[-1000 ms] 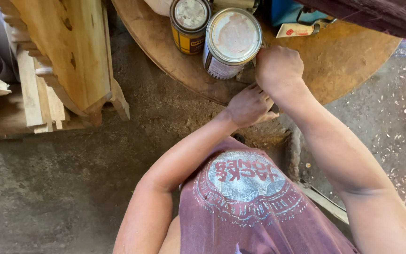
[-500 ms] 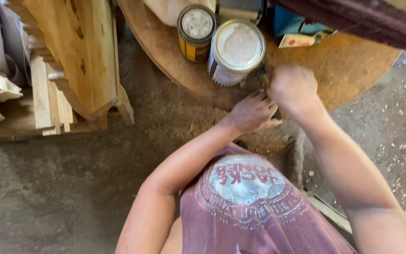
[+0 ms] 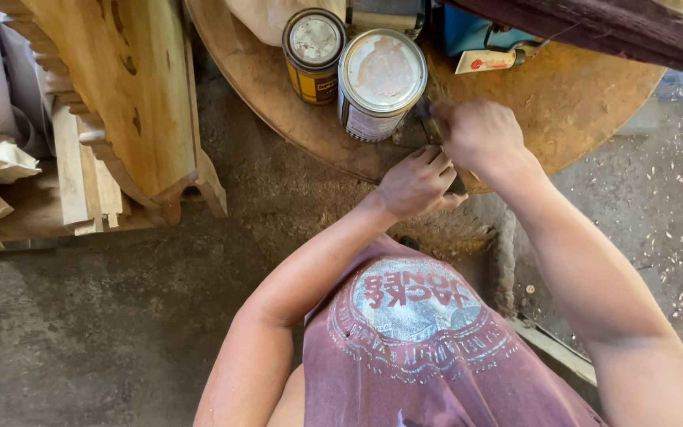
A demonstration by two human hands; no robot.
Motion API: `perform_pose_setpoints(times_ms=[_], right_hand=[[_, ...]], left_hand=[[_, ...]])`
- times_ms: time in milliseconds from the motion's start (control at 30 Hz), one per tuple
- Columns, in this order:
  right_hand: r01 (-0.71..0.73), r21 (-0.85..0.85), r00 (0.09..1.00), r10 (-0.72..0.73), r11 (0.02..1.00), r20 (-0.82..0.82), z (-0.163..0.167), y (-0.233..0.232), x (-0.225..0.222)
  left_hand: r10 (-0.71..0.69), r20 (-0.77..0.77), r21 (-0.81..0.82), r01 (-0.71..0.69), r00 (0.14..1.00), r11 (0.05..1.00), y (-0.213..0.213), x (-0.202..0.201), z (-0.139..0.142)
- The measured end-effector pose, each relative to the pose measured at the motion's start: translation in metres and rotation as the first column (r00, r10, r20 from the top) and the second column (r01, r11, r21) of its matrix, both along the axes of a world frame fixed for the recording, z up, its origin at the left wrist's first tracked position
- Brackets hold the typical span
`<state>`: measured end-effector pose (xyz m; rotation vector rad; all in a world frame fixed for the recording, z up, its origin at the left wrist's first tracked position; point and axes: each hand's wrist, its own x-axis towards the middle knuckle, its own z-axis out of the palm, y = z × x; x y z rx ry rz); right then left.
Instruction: The person carries a can of wood stain and a brush across the workshop, then uses a knife to scrape and prepare material at a round table. They dip the knife into the stain can and spread the stain by hand onto a large wooden board, coating its surface.
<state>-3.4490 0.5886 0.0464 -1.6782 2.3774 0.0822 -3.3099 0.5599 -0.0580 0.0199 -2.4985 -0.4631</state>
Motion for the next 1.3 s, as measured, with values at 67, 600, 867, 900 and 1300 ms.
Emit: perform_pose_setpoints(times_ms=[67, 600, 867, 900, 1300], right_hand=[[-0.003, 0.006, 1.0, 0.003, 1.0, 0.007, 0.001, -0.001, 0.002], [0.003, -0.406, 0.998, 0.022, 0.914, 0.057, 0.016, 0.091, -0.063], [0.479, -0.701, 0.761, 0.15, 0.528, 0.632, -0.035, 0.066, -0.035], [0.486, -0.668, 0.751, 0.121, 0.564, 0.649, -0.042, 0.065, -0.032], [0.369, -0.505, 0.687, 0.137, 0.78, 0.713, -0.064, 0.068, -0.044]], left_hand=[[0.003, -0.08, -0.022, -0.005, 0.997, 1.0, -0.002, 0.001, 0.0], [0.277, -0.125, 0.098, -0.266, 0.953, 0.959, 0.014, 0.087, 0.021], [0.613, 0.064, 0.2, -0.612, 0.787, 0.765, 0.022, 0.045, 0.01], [0.626, 0.074, 0.217, -0.626, 0.776, 0.749, 0.022, 0.042, 0.007], [0.611, 0.222, 0.179, -0.648, 0.76, 0.741, 0.018, 0.076, -0.002]])
